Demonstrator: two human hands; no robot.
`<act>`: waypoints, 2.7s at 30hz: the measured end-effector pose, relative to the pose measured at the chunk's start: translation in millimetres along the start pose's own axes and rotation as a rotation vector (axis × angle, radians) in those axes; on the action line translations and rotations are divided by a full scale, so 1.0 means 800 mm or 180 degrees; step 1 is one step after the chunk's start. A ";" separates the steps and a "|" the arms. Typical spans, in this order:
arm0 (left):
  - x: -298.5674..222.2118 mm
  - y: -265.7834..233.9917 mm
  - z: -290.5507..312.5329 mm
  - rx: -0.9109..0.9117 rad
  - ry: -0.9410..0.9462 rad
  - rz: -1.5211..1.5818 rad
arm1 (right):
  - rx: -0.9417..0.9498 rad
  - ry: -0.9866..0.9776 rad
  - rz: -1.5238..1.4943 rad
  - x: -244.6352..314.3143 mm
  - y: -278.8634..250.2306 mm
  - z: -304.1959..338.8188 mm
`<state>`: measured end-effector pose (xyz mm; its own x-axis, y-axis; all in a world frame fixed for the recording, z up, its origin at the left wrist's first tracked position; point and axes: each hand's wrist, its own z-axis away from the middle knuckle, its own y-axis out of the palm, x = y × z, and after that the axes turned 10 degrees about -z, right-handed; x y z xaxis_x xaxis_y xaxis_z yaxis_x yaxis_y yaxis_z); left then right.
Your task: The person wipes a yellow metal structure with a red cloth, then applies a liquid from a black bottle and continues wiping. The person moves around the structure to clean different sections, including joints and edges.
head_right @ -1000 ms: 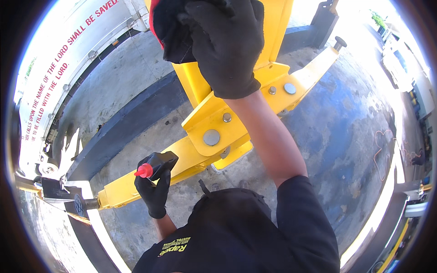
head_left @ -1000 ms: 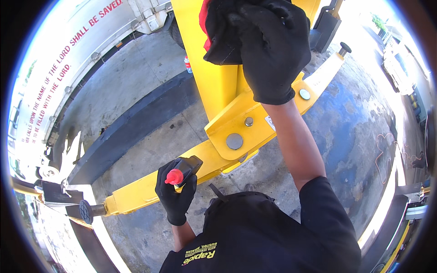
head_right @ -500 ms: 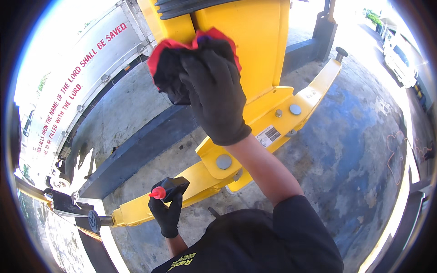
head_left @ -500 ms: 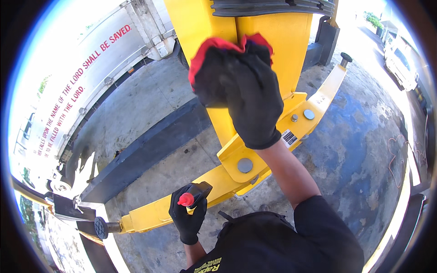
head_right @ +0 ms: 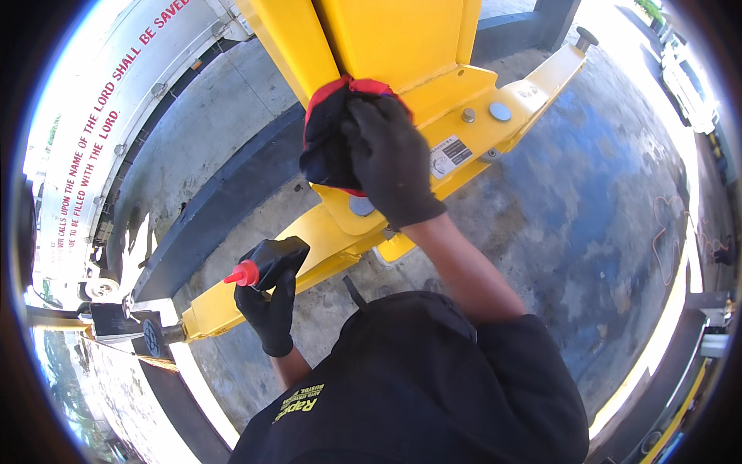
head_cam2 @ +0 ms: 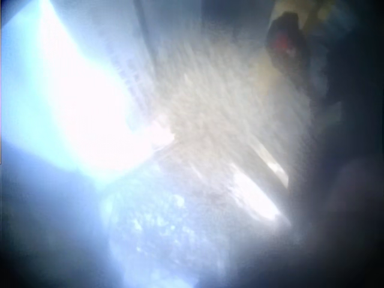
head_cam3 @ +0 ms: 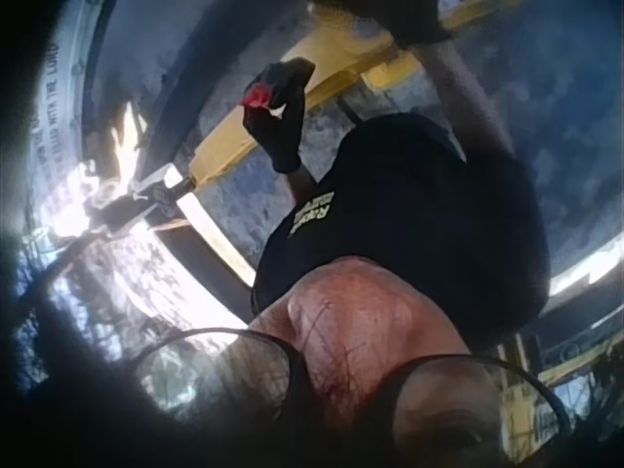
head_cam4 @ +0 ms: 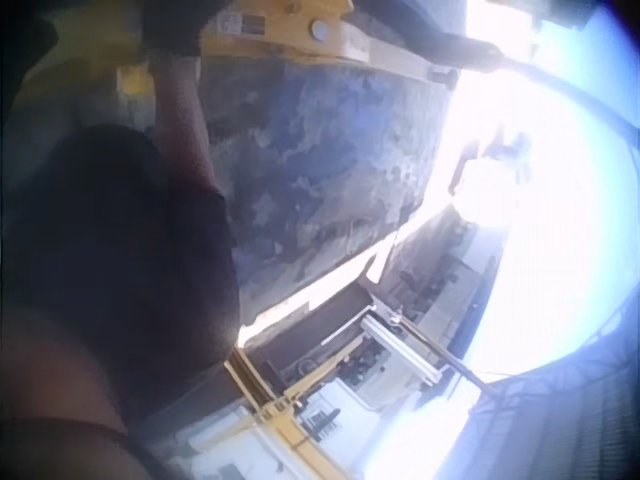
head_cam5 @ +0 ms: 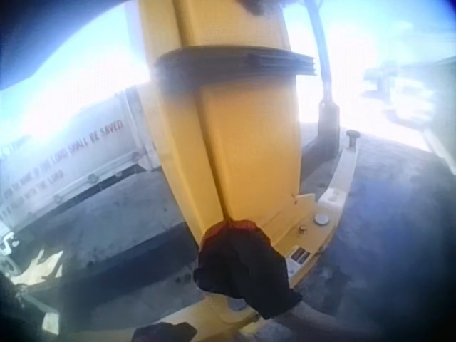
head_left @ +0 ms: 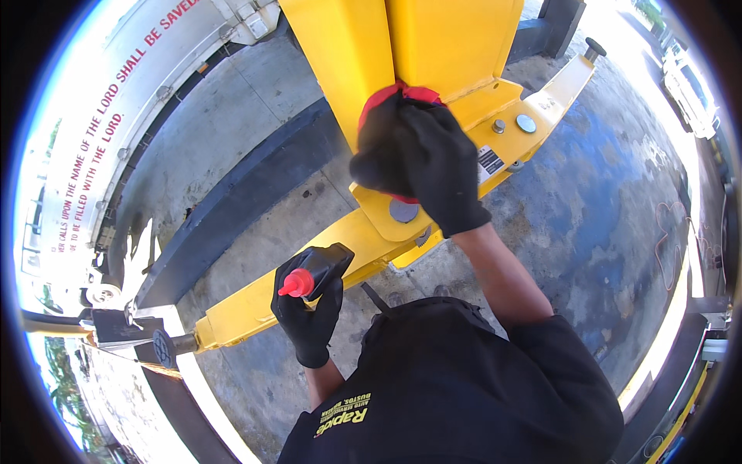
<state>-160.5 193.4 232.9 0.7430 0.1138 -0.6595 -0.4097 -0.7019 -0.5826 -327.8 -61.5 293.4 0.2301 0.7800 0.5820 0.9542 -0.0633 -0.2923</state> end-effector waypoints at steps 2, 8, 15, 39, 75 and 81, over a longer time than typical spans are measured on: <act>-0.004 0.004 0.004 -0.0018 -0.0067 0.0124 | -0.0252 -0.0296 0.1465 0.020 0.054 0.016; 0.001 0.004 0.004 0.0148 0.0026 -0.0122 | 0.0058 -0.0290 0.1103 0.013 0.074 0.009; 0.021 -0.013 0.019 -0.0140 -0.0187 -0.0181 | -0.0308 -0.0545 0.0540 -0.027 0.027 0.004; -0.009 0.033 -0.040 0.0203 0.0160 -0.0177 | 0.0293 0.0916 0.0646 -0.136 -0.098 -0.018; 0.022 0.025 -0.010 0.0031 -0.0245 0.0552 | 0.1255 -0.0225 0.0424 -0.104 -0.048 0.034; 0.002 0.028 -0.016 0.0284 0.0123 0.0391 | 0.0887 -0.0059 0.1352 -0.102 -0.067 0.024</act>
<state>-161.9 169.1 224.8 0.7035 0.0027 -0.7107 -0.5428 -0.6434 -0.5398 -401.6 -109.7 247.1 0.5809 0.7325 0.3549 0.6893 -0.2108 -0.6931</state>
